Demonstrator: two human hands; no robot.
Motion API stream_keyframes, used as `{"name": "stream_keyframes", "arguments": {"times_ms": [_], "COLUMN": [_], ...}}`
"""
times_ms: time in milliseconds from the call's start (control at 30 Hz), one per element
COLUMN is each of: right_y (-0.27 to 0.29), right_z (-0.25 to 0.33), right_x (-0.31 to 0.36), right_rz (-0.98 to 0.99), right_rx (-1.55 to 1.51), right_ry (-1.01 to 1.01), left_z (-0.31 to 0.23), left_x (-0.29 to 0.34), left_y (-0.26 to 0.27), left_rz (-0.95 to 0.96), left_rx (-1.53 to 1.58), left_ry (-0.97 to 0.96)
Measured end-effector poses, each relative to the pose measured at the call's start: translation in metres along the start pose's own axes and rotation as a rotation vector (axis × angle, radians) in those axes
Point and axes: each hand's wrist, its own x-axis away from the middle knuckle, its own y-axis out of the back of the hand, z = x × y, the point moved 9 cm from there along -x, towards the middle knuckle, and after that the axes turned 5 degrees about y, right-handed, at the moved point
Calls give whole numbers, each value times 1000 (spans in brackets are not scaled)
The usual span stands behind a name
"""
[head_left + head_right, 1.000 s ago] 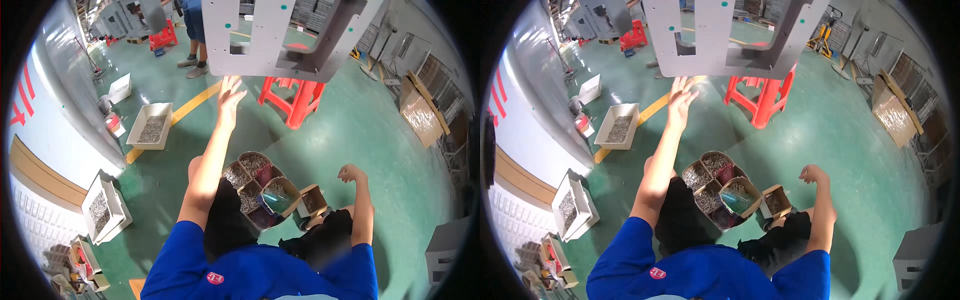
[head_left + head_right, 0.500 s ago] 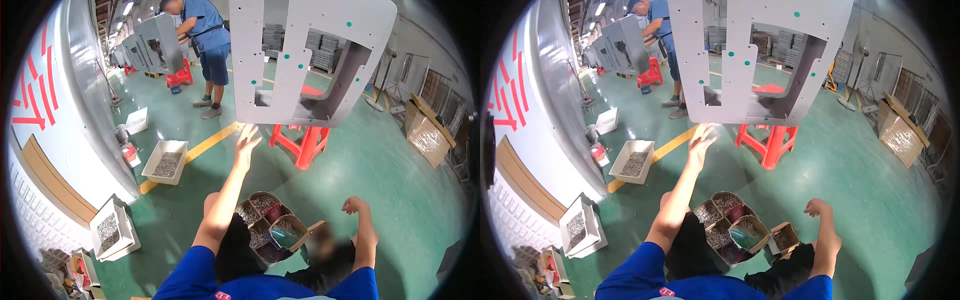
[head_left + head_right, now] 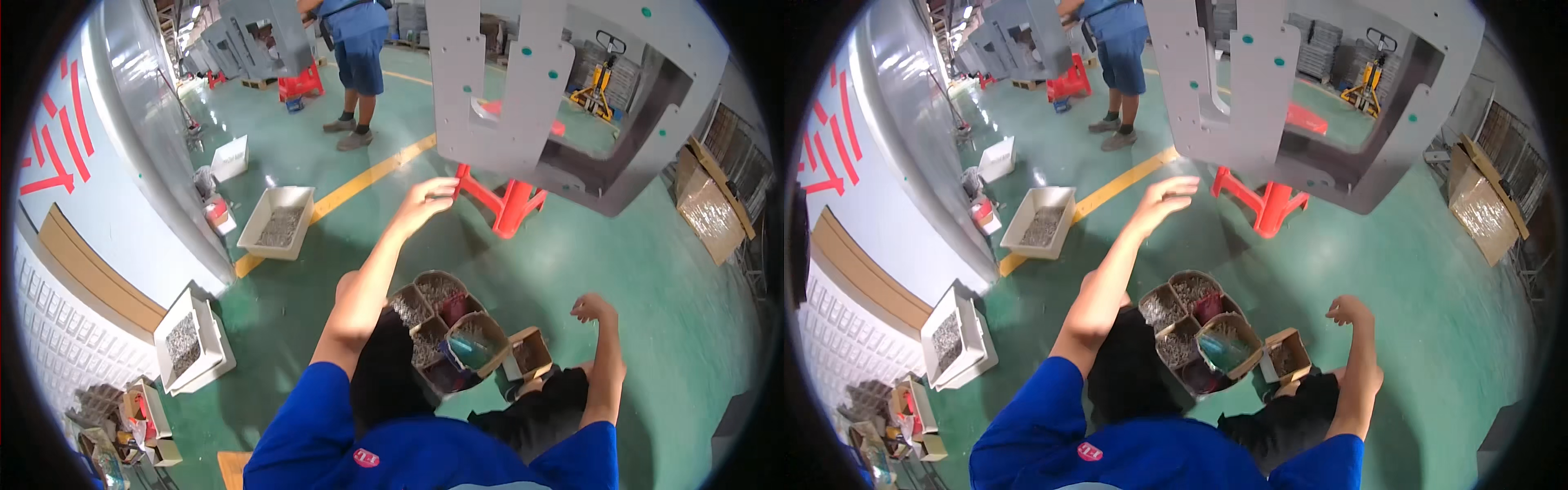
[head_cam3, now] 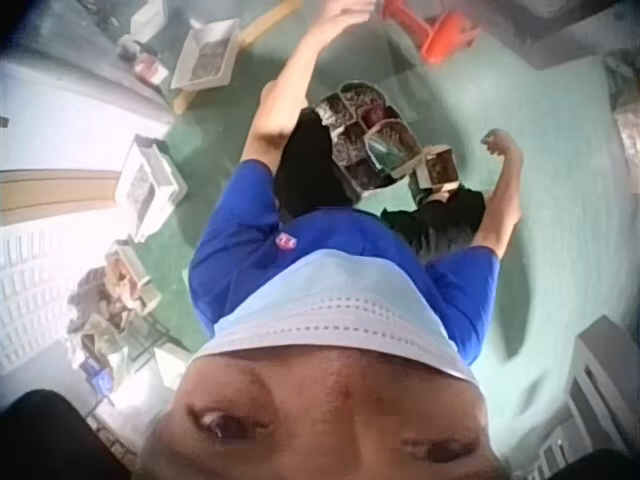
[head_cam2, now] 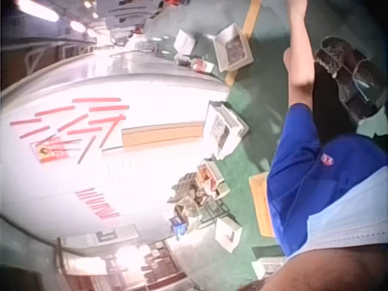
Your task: Assembling and inspecting metal cabinet components in a factory environment.
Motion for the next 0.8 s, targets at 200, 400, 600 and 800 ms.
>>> {"name": "stream_keyframes", "arguments": {"times_ms": [200, 400, 600, 800], "right_y": [8, 9, -3, 0], "right_z": [8, 19, 4, 8], "right_x": [-1, 1, 1, -5], "right_rz": [2, 8, 18, 37], "right_rx": [24, 43, -16, 30], "right_ry": [-6, 3, -16, 2], "left_z": [32, 97, 178, 170], "left_x": [-25, -18, 39, 36], "left_y": [25, 58, 66, 88], "left_rz": [52, 142, 562, 418], "left_rx": [-242, -571, -902, -715], "left_ry": [97, 264, 890, 827]}}
